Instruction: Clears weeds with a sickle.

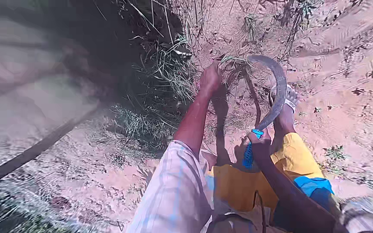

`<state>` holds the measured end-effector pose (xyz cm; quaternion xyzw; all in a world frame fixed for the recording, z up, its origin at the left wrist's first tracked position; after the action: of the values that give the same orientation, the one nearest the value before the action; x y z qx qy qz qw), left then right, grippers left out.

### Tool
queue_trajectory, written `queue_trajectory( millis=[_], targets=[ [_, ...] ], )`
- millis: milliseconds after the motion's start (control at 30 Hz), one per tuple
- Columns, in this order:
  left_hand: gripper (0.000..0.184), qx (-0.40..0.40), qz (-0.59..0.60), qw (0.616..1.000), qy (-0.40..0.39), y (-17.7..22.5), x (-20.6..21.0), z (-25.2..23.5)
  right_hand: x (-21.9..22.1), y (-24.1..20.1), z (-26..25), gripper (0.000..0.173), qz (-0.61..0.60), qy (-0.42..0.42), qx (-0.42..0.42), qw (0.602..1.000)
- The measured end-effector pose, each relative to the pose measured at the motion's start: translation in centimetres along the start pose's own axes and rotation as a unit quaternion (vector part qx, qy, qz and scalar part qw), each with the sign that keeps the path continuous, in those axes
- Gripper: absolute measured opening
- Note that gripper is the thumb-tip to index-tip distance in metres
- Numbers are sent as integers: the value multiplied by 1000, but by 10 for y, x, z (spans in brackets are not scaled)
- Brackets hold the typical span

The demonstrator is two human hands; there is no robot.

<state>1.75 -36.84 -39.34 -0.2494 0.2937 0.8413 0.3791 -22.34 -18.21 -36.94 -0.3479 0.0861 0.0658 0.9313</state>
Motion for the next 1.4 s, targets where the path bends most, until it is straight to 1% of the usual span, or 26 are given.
queue_trajectory(
  millis=[33,67,167,267,367,433,500,600,633,667,700,733,767,800,833,867,900,933,967,1000,1067,1133,1200,1333,1367,1400],
  targets=[
    [39,-31,37,998,-42,4,14,14,3,-41,4,30,20,-22,121,992],
    [41,-74,69,993,-61,6,29,32,6,-67,9,33,-3,-4,180,984],
    [41,-182,85,978,-62,0,64,82,-2,-74,3,41,-117,73,169,976],
    [40,-195,74,976,-57,-4,49,112,-12,-101,-2,25,-258,107,168,945],
    [34,-222,190,956,14,-30,35,146,-17,-114,-5,19,-304,113,179,929],
    [30,-262,269,922,91,-44,32,176,-13,-113,-3,18,-293,100,176,934],
    [28,-311,316,880,168,-53,28,209,-5,-109,5,21,-253,76,160,951],
    [32,-344,352,816,303,-83,33,238,3,-100,15,38,-126,33,126,983],
    [38,-343,359,805,325,-96,33,240,5,-98,18,44,-78,17,113,990],
    [43,-341,362,804,325,-111,35,242,7,-97,23,47,-23,-3,100,995],
    [47,-341,352,818,300,-125,37,243,8,-97,30,49,32,-29,90,995],
    [47,-342,319,847,252,-137,42,245,10,-97,36,49,88,-54,84,991],
    [43,-339,269,882,186,-145,47,247,12,-94,40,49,138,-78,75,984],
    [40,-333,217,913,94,-150,52,251,14,-90,45,50,173,-100,69,977],
    [42,-323,162,932,-10,-152,59,259,16,-82,49,49,198,-120,55,971],
    [44,-306,111,939,-112,-153,68,270,17,-69,52,47,207,-133,30,969],
    [46,-286,69,934,-200,-155,79,281,18,-55,53,46,209,-141,6,968],
    [47,-265,46,926,-265,-159,93,293,17,-43,53,45,212,-144,-12,967],
    [47,-246,37,919,-306,-164,105,303,16,-34,52,43,221,-143,-18,965],
    [46,-234,39,916,-323,-169,115,310,17,-28,51,41,227,-132,-15,965],
    [40,-230,59,920,-310,-177,124,317,19,-17,51,41,225,-109,-5,968],
    [32,-234,81,936,-250,-184,125,309,23,-9,51,43,197,-86,1,977],
    [31,-199,87,961,-174,-191,125,287,28,-5,53,42,170,-76,7,983],
    [48,-120,58,989,-69,-194,107,212,33,-3,53,41,170,-79,17,982],
    [54,-126,44,990,-36,-197,101,191,33,-4,53,41,179,-80,11,980],
    [58,-158,33,987,-5,-201,92,174,33,-4,53,40,190,-81,4,978]
  ],
)
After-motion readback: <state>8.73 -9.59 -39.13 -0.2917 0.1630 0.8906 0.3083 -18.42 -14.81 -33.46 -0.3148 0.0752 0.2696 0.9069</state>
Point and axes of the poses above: each hand's wrist, its own z-axis away from the middle knuckle, its own x-axis out of the palm, y = z × x, the point moved 3 cm from there along -z, towards the middle knuckle, and after that the axes turned 2 degrees about y, right-handed, at the moved point
